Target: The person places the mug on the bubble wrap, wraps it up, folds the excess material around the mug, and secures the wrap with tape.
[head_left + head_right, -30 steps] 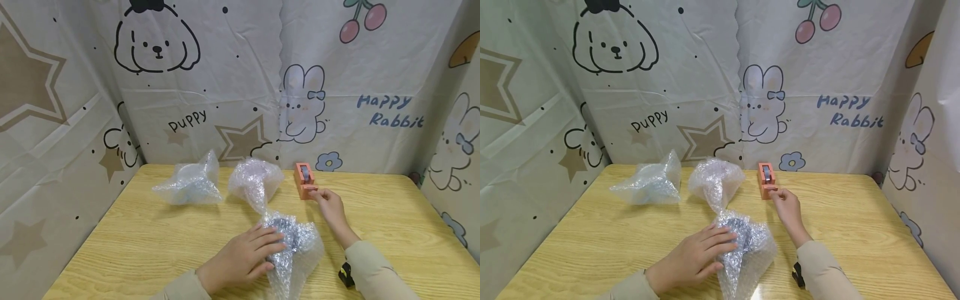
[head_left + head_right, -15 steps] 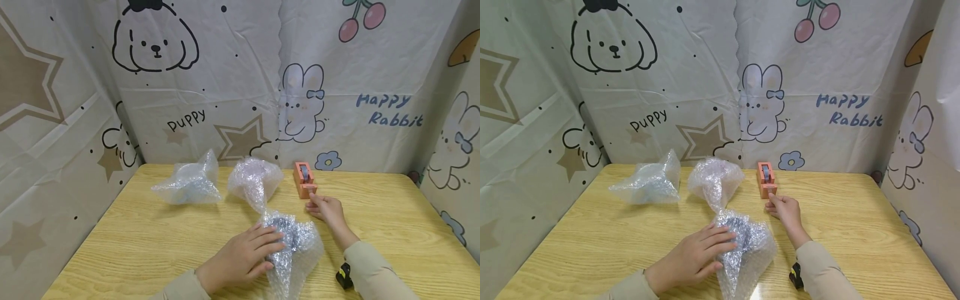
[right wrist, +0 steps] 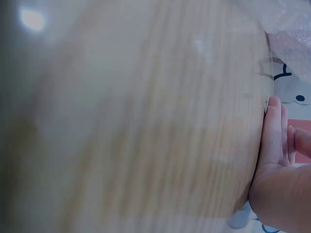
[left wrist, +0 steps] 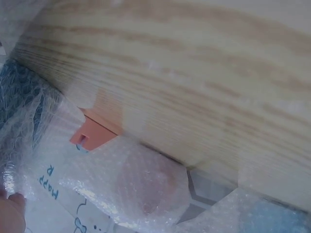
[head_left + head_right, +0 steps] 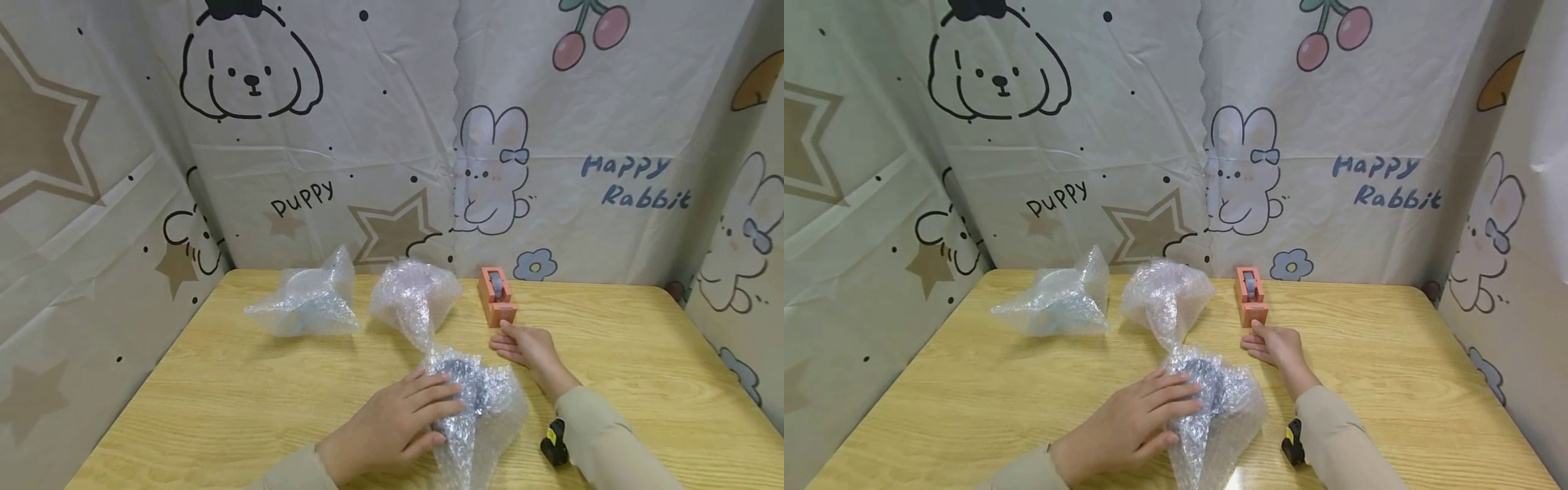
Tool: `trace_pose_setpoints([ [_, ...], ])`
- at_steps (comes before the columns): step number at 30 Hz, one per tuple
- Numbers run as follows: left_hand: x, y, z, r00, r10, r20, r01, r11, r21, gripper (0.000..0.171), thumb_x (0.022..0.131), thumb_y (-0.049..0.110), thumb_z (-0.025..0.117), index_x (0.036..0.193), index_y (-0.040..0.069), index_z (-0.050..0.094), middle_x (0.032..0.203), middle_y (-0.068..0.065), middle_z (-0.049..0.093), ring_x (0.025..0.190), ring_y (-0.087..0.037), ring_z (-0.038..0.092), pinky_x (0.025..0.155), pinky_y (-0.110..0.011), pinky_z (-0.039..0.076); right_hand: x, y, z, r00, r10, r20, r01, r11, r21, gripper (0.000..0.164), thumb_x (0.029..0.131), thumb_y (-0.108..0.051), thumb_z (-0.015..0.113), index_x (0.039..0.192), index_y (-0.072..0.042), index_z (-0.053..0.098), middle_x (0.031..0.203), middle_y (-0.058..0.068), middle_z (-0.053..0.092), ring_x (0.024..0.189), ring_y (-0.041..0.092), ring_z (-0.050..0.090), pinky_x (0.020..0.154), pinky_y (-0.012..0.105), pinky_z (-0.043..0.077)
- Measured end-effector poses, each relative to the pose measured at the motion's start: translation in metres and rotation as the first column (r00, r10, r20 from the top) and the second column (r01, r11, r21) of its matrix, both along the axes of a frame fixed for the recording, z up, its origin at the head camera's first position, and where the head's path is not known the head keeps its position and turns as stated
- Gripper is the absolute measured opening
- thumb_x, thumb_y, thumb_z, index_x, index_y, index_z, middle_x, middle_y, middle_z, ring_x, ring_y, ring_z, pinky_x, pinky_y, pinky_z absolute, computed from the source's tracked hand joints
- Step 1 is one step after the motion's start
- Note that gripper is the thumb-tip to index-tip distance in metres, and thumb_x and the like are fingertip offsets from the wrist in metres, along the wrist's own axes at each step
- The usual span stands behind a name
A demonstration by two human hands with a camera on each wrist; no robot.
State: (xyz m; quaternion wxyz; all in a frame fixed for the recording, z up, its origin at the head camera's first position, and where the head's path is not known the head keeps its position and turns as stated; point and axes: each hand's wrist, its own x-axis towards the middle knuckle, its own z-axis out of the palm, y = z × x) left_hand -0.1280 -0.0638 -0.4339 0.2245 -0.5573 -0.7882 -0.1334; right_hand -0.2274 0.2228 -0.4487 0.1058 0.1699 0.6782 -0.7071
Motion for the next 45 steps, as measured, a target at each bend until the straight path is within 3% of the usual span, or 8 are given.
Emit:
trace_pose_setpoints([
  [20,0.002,0.004,-0.002,1.000,-0.013,-0.012,0.013,1.000,0.004,0.051,0.109,0.041,0.025,0.144,0.014,0.049,0.149,-0.002,0.048,0.143,-0.017,0.034,0.118,-0.041,0.026,0.004,0.003,-0.003,1.000,0.002,-0.027,0.000,0.997,0.077,0.051,0.103,-0.025,0.054,0.129,0.018,0.051,0.092,0.011,0.074,0.080,0.012,0.073,0.075,0.025,0.059],
  [27,0.002,0.003,-0.003,1.000,-0.009,-0.006,0.009,1.000,0.002,0.051,0.109,0.041,0.025,0.145,0.014,0.048,0.149,-0.002,0.047,0.143,-0.018,0.034,0.118,-0.041,0.026,0.006,-0.002,-0.007,0.997,-0.015,-0.071,0.021,0.995,0.099,0.039,0.102,-0.014,0.056,0.120,0.020,0.057,0.082,0.009,0.073,0.074,0.011,0.072,0.069,0.022,0.059],
  [35,0.002,0.000,-0.002,1.000,-0.003,-0.018,0.003,1.000,0.003,0.050,0.109,0.040,0.025,0.144,0.014,0.049,0.149,-0.002,0.047,0.143,-0.018,0.035,0.118,-0.041,0.027,0.009,-0.005,-0.005,0.997,-0.010,-0.074,0.017,0.996,0.089,0.042,0.103,-0.019,0.052,0.124,0.018,0.054,0.088,0.007,0.073,0.079,0.011,0.072,0.074,0.023,0.058],
  [41,0.002,0.000,-0.001,1.000,0.003,-0.013,-0.003,1.000,0.006,0.050,0.109,0.041,0.026,0.144,0.014,0.050,0.149,-0.002,0.047,0.143,-0.018,0.035,0.118,-0.041,0.027,0.015,-0.009,-0.001,0.991,0.060,-0.121,-0.045,0.991,0.128,0.036,0.103,-0.011,0.048,0.123,0.018,0.052,0.100,0.013,0.071,0.088,0.014,0.070,0.082,0.025,0.058],
  [45,0.001,0.000,-0.001,1.000,0.010,-0.003,-0.010,1.000,0.008,0.049,0.109,0.041,0.027,0.144,0.015,0.050,0.149,-0.001,0.047,0.143,-0.017,0.034,0.118,-0.041,0.026,0.021,-0.010,0.002,0.967,0.155,-0.201,-0.099,0.960,0.264,0.032,0.103,-0.012,0.049,0.115,0.015,0.061,0.106,0.017,0.070,0.100,0.021,0.067,0.093,0.033,0.054],
])
